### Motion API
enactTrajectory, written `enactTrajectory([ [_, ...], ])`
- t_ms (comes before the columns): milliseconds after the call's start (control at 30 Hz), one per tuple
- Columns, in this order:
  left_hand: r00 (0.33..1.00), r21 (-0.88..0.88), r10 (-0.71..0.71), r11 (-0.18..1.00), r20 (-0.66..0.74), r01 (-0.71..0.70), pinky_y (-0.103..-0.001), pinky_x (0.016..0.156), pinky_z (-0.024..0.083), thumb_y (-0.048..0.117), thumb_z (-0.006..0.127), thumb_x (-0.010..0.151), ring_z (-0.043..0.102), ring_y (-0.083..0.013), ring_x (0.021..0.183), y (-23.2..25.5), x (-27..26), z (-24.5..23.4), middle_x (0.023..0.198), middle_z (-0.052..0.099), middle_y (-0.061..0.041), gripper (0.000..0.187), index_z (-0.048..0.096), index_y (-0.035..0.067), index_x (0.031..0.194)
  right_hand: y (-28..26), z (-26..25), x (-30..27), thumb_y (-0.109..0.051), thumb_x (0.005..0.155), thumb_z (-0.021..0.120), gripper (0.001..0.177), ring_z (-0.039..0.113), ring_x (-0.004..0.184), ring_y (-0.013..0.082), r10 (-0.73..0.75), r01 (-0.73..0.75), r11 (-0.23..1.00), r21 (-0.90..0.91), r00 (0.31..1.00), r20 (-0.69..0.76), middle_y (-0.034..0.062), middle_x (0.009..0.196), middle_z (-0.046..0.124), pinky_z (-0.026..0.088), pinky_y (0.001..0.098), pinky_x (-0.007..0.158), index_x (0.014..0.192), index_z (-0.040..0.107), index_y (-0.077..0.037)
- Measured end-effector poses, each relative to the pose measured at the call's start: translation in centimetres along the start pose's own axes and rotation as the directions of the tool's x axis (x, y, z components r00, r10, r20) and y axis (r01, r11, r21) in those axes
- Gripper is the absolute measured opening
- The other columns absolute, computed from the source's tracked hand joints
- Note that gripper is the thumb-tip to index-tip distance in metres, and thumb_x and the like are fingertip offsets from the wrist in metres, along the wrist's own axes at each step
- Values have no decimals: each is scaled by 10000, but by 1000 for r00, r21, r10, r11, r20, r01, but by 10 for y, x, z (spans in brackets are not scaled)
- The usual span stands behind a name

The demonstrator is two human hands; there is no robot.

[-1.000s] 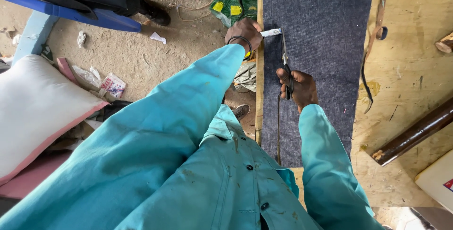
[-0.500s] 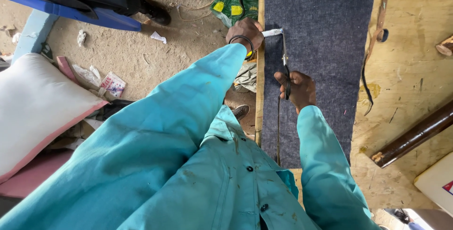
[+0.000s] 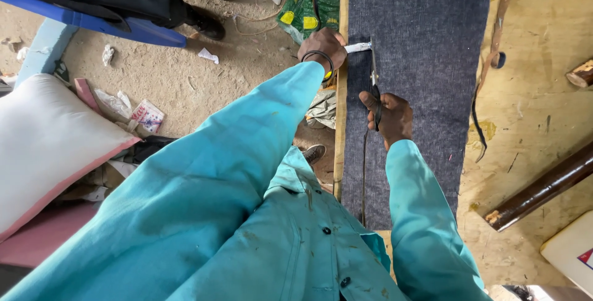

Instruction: The person cuts a piece of dark blue fabric on a wooden table using large shears. They trim the edges and then make a long cut down the center of the fabric. The person also uses a yellow tape measure to measure the fabric during the process.

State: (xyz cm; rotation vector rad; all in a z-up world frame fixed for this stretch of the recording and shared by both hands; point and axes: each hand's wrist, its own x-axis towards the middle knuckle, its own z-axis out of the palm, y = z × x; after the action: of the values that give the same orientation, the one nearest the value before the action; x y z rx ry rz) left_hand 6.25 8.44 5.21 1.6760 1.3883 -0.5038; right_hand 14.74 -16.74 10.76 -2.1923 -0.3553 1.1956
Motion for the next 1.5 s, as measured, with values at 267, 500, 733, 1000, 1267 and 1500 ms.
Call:
enactTrajectory([
  [267,999,-16,14,1000,-33,-15,-524,954,752,166,801,1071,870,-379,1240,3,9,-4,1341,932,-20,377,959,382,1337,-29,-6,3,-801,1022,785,712,705,743,239,46,-54,997,63,991,129,96,862,747,630,479,909,1028,749,-91],
  [500,999,-10,-21,1000,-31,21,-486,1002,751,163,799,1071,868,-361,1275,10,9,-11,1374,926,0,413,956,433,1341,-16,1,11,-611,1080,943,640,643,642,180,6,-6,998,58,1000,8,70,783,738,536,462,704,774,572,-189],
  [733,998,25,36,999,-42,-35,-488,975,758,143,794,1038,887,-339,1190,9,27,-8,1276,947,6,392,970,389,1287,-14,-6,18,-614,1081,914,570,670,679,205,-32,20,994,104,993,115,94,786,737,673,459,873,878,649,-152],
  [1000,997,5,46,999,-58,-45,-491,949,759,186,783,1059,874,-351,1197,10,32,-12,1331,935,4,403,965,409,1343,-42,-6,19,-792,1009,825,689,656,674,208,7,-16,995,100,996,93,83,805,723,587,430,819,945,721,-114],
  [1267,997,-8,44,999,-60,-44,-495,851,747,153,781,1054,877,-344,1108,15,33,-19,1215,940,7,361,974,380,1258,-24,-4,33,-599,1063,950,585,659,642,197,-39,34,994,107,998,46,88,774,735,588,434,725,843,648,-149],
  [1500,998,1,42,999,-51,-42,-495,912,757,130,773,1068,882,-352,1191,21,31,-31,1311,941,-2,398,970,377,1310,-62,-10,25,-815,1007,753,728,708,776,243,38,-49,995,82,991,130,93,886,746,637,466,927,1051,763,-88],
])
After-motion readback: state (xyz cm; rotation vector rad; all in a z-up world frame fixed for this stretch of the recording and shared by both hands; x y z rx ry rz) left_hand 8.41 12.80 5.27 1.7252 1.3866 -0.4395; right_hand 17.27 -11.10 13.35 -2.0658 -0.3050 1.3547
